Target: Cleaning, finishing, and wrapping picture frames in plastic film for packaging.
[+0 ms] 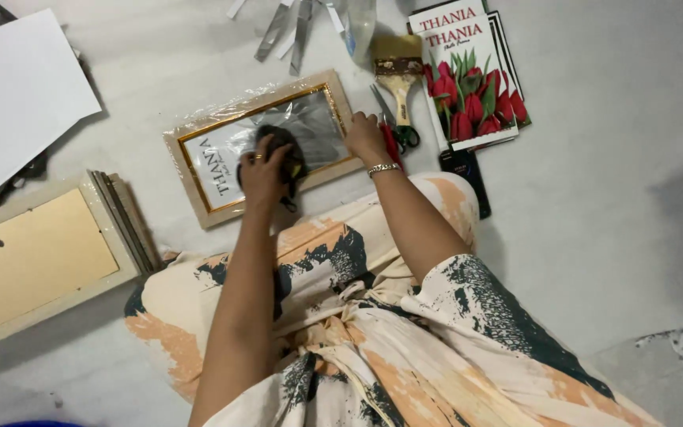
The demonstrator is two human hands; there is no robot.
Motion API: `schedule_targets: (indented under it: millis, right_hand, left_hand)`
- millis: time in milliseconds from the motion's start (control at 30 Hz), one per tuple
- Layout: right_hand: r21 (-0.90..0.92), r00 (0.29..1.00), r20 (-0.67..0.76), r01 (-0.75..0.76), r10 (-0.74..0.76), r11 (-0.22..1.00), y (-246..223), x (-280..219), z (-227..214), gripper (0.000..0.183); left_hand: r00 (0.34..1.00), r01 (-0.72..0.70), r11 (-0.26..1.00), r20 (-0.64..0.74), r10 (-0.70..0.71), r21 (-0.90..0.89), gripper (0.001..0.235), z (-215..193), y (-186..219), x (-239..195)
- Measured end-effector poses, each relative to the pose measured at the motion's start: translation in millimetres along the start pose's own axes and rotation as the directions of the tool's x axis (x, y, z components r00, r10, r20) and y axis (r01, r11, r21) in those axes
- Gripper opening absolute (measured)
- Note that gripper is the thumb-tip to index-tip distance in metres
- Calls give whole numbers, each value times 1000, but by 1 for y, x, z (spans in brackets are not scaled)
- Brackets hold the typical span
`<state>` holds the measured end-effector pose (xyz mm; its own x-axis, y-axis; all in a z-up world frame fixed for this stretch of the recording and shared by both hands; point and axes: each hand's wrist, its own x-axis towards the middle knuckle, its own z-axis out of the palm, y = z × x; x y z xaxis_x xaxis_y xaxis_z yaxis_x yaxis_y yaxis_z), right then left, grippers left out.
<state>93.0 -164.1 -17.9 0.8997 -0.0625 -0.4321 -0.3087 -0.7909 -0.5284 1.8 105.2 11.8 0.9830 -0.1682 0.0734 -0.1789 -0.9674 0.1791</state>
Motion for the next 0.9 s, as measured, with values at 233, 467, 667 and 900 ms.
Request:
schedule_targets:
  millis: [233,467,667,900]
  right_hand:
    - [-62,999,-52,7,-10,998,-54,-30,-11,37]
    - [5,992,-124,-16,17,1000,-65,-30,-19,40]
    - [-46,975,-216,39,-48,998,-42,-22,-9,39]
    - [-76,989,-118,86,-95,993,-15,3,2,34]
  left_hand:
    - [953,230,973,-198,-228,-14,63,10,-40,-33]
    - [970,159,961,-144,-194,-227,86,-19,62,9]
    - [952,-172,984,-264,152,-55,72,29,110,26]
    - [964,-31,999,-263,42,45,65,-8,-5,7]
